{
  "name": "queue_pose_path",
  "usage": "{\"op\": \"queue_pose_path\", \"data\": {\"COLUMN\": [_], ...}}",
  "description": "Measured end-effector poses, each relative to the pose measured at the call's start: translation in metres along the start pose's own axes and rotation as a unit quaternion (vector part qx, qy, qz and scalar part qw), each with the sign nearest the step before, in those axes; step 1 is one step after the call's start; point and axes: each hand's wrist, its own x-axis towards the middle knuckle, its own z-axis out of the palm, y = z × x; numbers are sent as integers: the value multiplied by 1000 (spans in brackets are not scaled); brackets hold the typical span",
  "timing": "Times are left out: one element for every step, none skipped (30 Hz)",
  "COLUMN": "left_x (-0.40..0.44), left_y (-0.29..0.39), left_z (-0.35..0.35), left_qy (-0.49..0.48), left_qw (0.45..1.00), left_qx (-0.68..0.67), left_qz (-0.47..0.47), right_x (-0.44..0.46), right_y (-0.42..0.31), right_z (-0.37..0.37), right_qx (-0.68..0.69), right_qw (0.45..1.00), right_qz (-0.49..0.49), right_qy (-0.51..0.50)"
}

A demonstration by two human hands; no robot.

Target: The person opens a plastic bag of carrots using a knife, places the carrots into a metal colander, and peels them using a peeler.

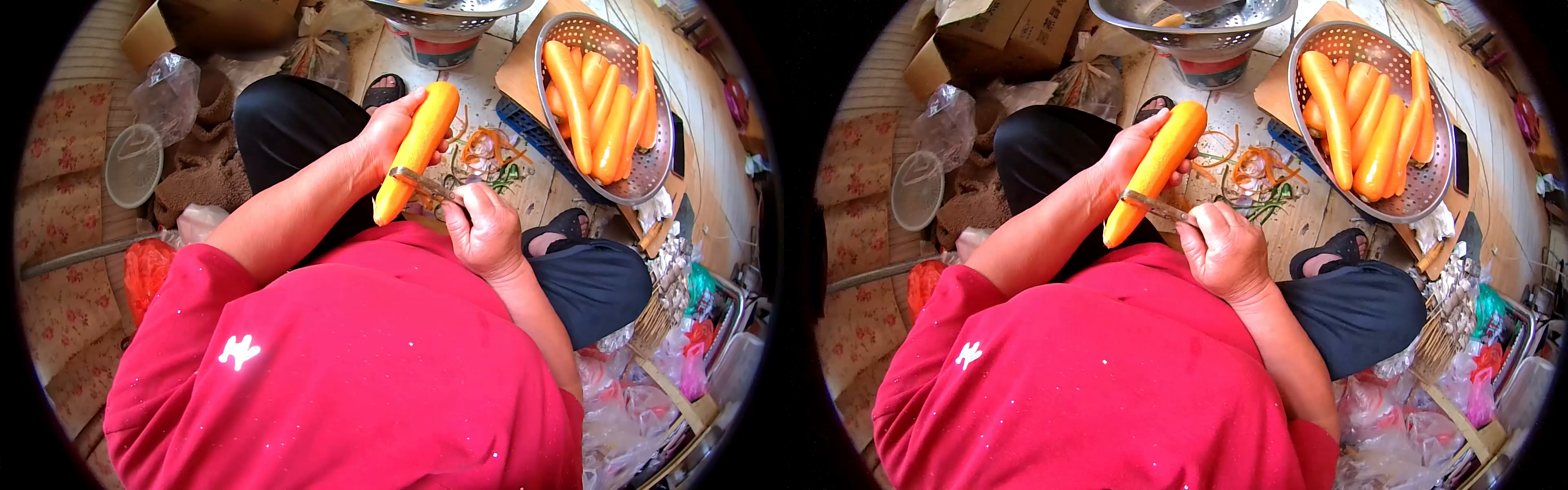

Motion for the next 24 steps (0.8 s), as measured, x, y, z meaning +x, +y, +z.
{"op": "queue_pose_path", "data": {"left_x": [-1,-2,-3,-3,-3,-4,-5,-7,-8,-9,-9,-10,-10,-10,-13,-19,-26,-29,-31,-33,-34,-33,-34,-35], "left_y": [-2,-4,-5,-7,-7,-8,-8,-9,-9,-8,-7,-7,-8,-10,-12,-16,-19,-20,-21,-20,-20,-19,-16,-14], "left_z": [1,1,0,-1,-2,-2,-2,-1,0,1,2,3,3,3,6,9,15,14,12,11,9,6,4,3], "left_qy": [-1,6,13,13,18,23,24,29,34,35,34,32,32,23,14,10,7,-7,-7,-34,-62,-60,-59,-50], "left_qw": [1000,1000,1000,1000,1000,1000,1000,1000,999,999,999,999,999,1000,1000,1000,999,997,997,997,995,995,995,994], "left_qx": [1,2,2,3,0,-2,-2,0,2,3,-6,-15,-15,-7,1,22,43,65,66,61,55,69,67,90], "left_qz": [-1,-1,-2,-3,-4,-4,-4,5,14,13,9,5,5,13,21,12,4,-29,-30,-43,-57,-50,-50,-47], "right_x": [0,1,2,3,4,5,5,6,6,6,7,7,7,8,8,8,11,16,20,22,20,19,21,20], "right_y": [1,3,5,6,7,7,8,8,8,8,9,10,12,14,23,39,51,58,65,74,78,81,77,71], "right_z": [0,-1,0,1,1,1,1,1,1,0,0,1,1,1,3,4,3,-1,-6,-8,-7,-7,-8,-7], "right_qx": [-28,-48,-48,-58,-67,-68,-78,-88,-87,-88,-89,-89,-105,-122,-122,-142,-161,-110,-56,-98,-97,-96,-95,-64], "right_qw": [999,998,998,998,997,997,996,995,995,995,995,995,994,992,992,989,982,972,942,941,941,946,951,961], "right_qz": [-20,-29,-28,-35,-43,-42,-45,-49,-47,-50,-54,-53,-40,-28,-26,22,70,201,328,320,321,305,288,264], "right_qy": [-8,-7,-5,0,5,6,6,7,7,9,11,12,10,9,9,37,66,50,34,42,43,50,57,54]}}
